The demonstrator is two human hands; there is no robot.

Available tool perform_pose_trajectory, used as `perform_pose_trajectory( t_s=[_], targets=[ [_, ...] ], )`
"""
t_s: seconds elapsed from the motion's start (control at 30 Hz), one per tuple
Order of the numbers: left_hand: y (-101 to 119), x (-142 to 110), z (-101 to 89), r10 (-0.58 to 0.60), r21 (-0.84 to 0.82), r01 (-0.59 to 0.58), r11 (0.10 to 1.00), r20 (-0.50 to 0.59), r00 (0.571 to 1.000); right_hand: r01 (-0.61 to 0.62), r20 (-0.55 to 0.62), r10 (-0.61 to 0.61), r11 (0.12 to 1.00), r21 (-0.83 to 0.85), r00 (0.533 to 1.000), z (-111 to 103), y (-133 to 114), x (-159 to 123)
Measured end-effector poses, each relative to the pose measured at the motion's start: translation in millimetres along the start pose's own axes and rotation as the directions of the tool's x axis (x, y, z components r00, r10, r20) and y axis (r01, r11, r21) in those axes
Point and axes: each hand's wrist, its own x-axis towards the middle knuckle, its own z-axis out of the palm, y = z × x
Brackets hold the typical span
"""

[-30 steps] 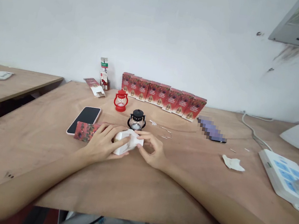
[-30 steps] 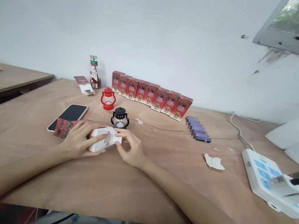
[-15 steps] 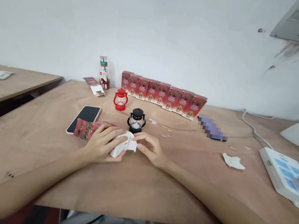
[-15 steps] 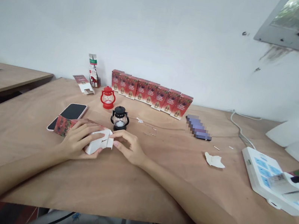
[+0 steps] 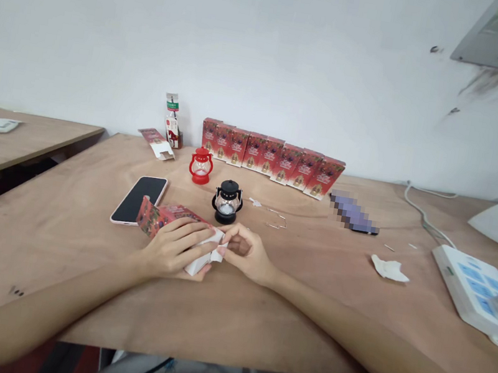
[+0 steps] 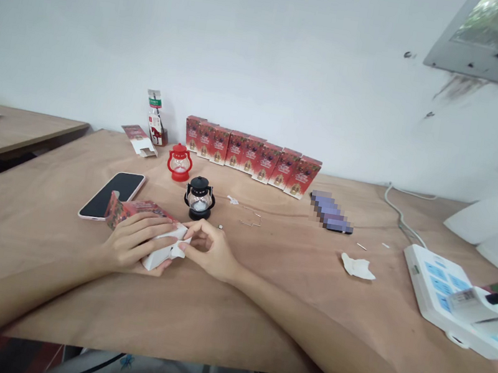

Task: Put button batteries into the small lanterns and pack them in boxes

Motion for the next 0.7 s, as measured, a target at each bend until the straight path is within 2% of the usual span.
perform_pose_trajectory(
  t_s=[0.27,0.47,0.6,0.7],
  targets=[
    [0.2,-1.9,0.6,-0.017,-0.007,0.017,1.000,-0.035,0.999,-0.016,-0.035,0.014,0.999,-0.037,0.999,0.4,3.2,-0.3],
    [2.7,-3.1,1.8,0.017,-0.033,-0.019,0.999,-0.059,0.998,-0.023,0.106,0.028,0.998,-0.057,0.994,-0.6,3.0,-0.6],
    [5.0,-5.2,4.2,0.004,-0.078,-0.011,0.997,-0.092,0.996,-0.010,0.128,0.016,0.999,-0.044,0.992,0.0,1.4,-0.6],
    [5.2,-9.0,6.3,0.049,-0.104,-0.063,0.993,-0.135,0.990,0.008,0.178,-0.009,1.000,0.009,0.984,2.3,0.7,-0.3]
  ],
)
